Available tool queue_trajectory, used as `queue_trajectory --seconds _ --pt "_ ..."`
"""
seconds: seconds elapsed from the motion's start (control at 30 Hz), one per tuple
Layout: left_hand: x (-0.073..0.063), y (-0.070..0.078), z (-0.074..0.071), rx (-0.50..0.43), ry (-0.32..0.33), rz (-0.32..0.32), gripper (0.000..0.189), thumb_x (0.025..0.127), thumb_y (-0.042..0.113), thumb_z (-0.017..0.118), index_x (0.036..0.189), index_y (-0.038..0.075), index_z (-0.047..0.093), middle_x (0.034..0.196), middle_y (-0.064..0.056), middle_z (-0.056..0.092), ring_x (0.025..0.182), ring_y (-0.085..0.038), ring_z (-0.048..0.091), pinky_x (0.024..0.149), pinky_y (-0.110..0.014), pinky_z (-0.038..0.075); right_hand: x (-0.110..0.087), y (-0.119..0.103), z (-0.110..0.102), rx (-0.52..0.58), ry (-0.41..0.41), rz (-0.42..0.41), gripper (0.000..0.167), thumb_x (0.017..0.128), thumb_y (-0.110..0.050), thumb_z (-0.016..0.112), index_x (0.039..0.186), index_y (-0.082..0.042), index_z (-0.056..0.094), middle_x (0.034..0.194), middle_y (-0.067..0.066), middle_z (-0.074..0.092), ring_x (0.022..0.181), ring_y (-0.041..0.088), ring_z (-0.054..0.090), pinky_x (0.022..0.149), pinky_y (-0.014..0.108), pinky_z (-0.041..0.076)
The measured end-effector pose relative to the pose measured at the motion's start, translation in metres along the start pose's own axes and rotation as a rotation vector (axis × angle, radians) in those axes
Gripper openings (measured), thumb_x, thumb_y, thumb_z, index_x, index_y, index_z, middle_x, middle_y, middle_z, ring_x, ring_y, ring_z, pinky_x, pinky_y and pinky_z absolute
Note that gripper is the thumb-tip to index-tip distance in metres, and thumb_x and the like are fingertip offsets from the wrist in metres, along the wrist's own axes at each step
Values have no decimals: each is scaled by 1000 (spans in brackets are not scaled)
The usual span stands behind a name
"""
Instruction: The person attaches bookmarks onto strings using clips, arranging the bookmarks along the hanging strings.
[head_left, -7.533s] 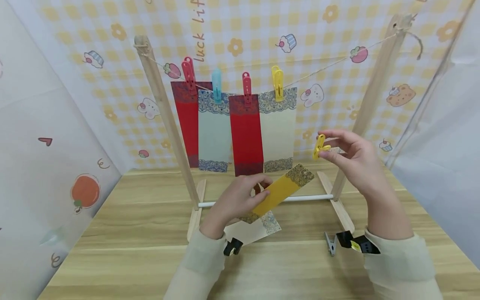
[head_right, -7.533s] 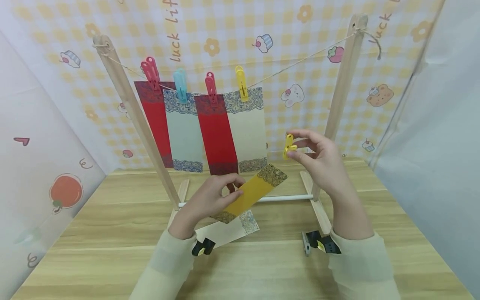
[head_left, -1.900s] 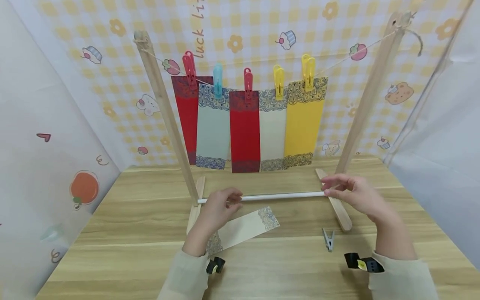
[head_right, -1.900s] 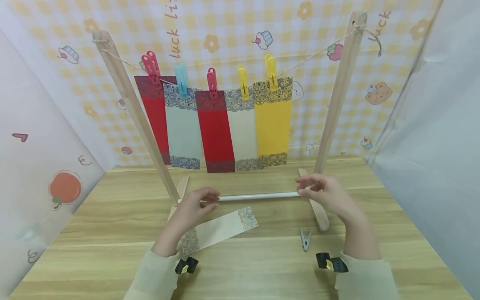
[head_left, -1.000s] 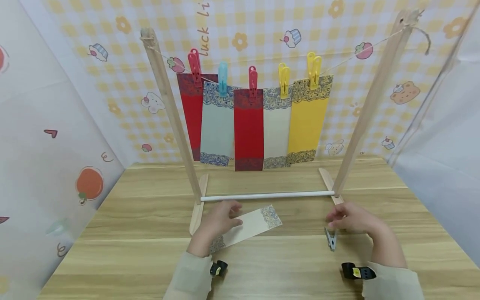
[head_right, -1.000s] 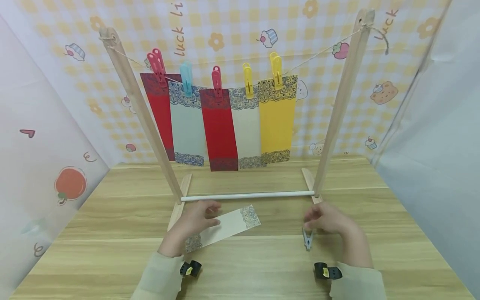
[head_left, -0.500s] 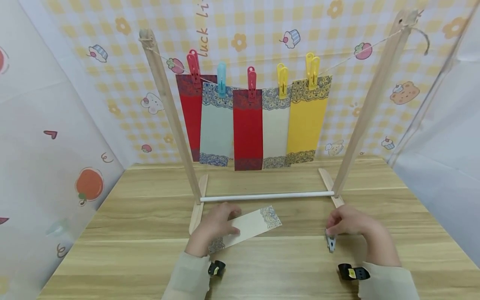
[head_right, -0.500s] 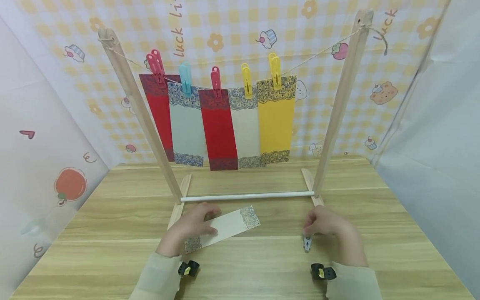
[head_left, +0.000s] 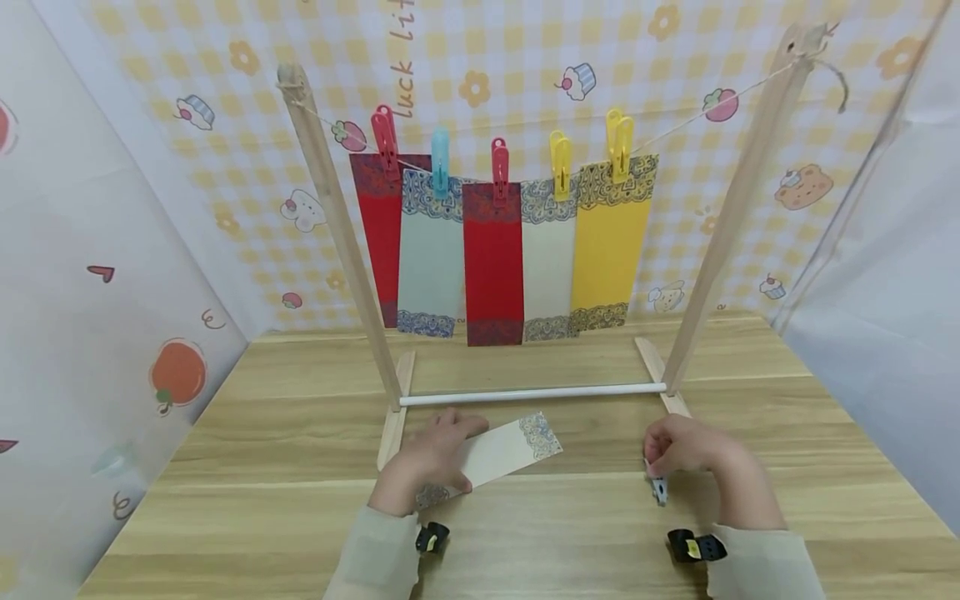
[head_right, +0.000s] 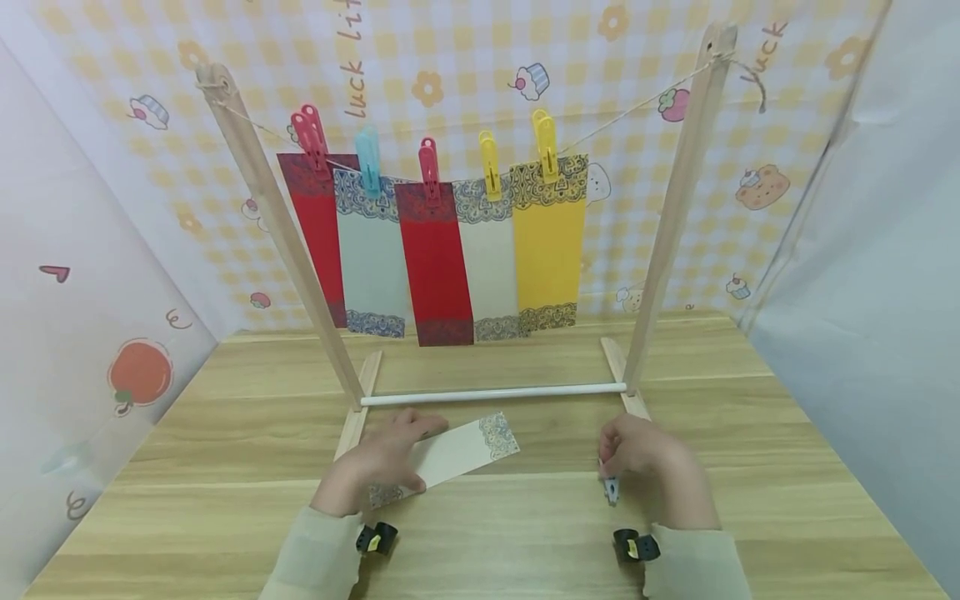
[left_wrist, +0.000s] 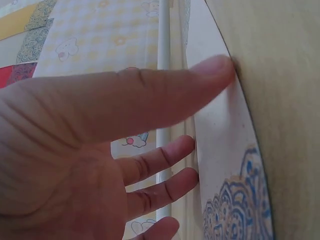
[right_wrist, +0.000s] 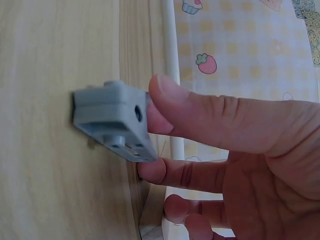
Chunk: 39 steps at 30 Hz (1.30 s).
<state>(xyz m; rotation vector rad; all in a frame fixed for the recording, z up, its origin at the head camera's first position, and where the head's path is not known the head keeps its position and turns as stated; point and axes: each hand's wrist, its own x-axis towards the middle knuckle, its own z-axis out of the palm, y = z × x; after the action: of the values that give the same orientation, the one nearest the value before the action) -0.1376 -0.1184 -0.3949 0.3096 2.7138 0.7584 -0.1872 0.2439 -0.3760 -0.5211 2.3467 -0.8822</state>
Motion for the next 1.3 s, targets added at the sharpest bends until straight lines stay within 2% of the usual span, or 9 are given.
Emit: queue_trajectory --seconds 0.17,0.37,0.7,0.83,1.0,1.13,1.3 --pt "0 -2 2 -18 -4 10 82 64 -1 89 138 14 56 128 -15 52 117 -34 47 85 -57 50 1 -2 3 -5 -4 16 16 79 1 75 79 -1 60 73 1 55 70 16 47 61 26 38" --pt "-1 -3 2 -46 -7 10 84 64 -3 88 140 13 55 128 -15 50 118 -36 45 87 -56 50 4 -4 6 -1 -17 -29 14 73 7 70 80 -1 61 72 -1 53 68 15 46 59 26 37" --pt "-1 -5 0 -32 -16 -16 88 63 3 90 142 14 52 135 -17 55 119 -38 49 92 -60 47 8 -7 9 -21 2 -33 15 70 8 72 77 -1 63 67 -3 50 64 14 44 58 27 37" --pt "-1 -6 0 -42 -21 -22 88 62 4 90 141 13 52 130 -17 56 115 -36 51 92 -59 47 10 -7 8 -9 -2 -45 14 70 8 71 77 -1 63 68 -3 50 65 14 45 58 26 37" --pt "-2 -7 -1 -61 -28 -17 89 61 5 91 141 11 51 124 -18 54 107 -33 55 90 -56 49 11 -4 8 9 -8 -112 12 74 6 71 77 -1 62 71 -2 54 67 12 47 59 25 40" --pt "0 -7 -1 -70 -30 16 86 62 4 90 139 7 51 124 -18 56 106 -32 57 92 -54 49 11 -1 8 24 17 -140 16 78 2 74 85 1 60 78 1 55 72 13 48 62 24 41" --pt "3 -8 0 -67 2 47 72 69 4 86 134 1 55 128 -19 62 114 -34 59 98 -52 47 12 -1 8 11 72 -155 31 82 -2 74 107 8 59 86 6 57 78 15 49 65 24 43"
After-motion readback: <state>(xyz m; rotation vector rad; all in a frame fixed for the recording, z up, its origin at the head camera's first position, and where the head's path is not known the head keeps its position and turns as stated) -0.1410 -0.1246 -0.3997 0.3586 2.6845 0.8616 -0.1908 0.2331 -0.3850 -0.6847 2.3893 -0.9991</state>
